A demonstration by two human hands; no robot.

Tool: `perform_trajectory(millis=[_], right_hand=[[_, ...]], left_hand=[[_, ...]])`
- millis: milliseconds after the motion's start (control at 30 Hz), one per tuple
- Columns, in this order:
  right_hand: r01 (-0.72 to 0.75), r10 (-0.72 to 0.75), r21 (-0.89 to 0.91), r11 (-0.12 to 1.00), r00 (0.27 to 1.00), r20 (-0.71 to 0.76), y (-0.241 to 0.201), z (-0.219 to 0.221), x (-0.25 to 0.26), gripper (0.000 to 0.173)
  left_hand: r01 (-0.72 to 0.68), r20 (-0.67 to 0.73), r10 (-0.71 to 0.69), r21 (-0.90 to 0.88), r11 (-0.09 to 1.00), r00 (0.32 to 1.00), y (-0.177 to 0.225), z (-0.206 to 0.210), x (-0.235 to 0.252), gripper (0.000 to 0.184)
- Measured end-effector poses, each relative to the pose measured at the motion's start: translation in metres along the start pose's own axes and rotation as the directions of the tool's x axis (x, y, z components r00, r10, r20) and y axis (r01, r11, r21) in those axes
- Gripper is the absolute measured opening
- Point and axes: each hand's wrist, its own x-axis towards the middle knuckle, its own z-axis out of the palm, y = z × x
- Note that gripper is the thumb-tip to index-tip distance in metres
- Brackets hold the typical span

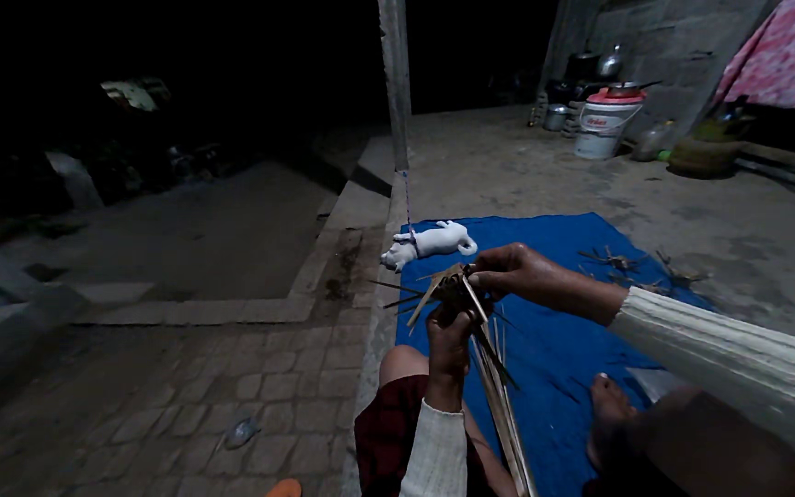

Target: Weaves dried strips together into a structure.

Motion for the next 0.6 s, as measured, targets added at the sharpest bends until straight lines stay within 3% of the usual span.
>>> perform_trajectory(millis=[167, 400, 467, 533, 567, 600], right_hand=[[-0.057, 0.059, 0.046, 0.997, 0.998, -0.035, -0.001, -0.003, 0.000, 0.010], [-0.049, 0.051, 0.065, 0.997, 0.998, -0.023, 0.004, -0.011, 0.002, 0.011], [0.034, -0.031, 0.055, 0.998, 0.999, -0.044, 0.010, -0.009, 0.001, 0.009], [0.128, -0.136, -0.097, 0.987, 0.987, -0.081, -0.002, -0.003, -0.014, 0.013], [-0.014, -0.007, -0.266, 0.964, 0.997, -0.078, -0.038, 0.004, -0.031, 0.020], [-0.439, 0.435, -0.343, 0.831, 0.896, -0.093, -0.097, 0.015, -0.039, 0.033]], left_hand=[[0.000, 0.076, -0.002, 0.026, 1.000, 0.997, -0.003, -0.002, -0.001, 0.013], [0.070, 0.017, -0.071, 0.031, 0.997, 0.997, 0.003, 0.008, -0.001, 0.019], [0.066, 0.007, -0.066, 0.016, 0.998, 0.998, 0.005, 0.008, 0.000, 0.018], [0.062, -0.018, -0.062, 0.022, 0.998, 0.998, 0.006, 0.009, -0.001, 0.017], [0.059, -0.029, -0.058, 0.020, 0.998, 0.998, 0.006, 0.009, -0.001, 0.017], [0.057, -0.040, -0.057, 0.018, 0.998, 0.998, 0.006, 0.009, -0.001, 0.016]])
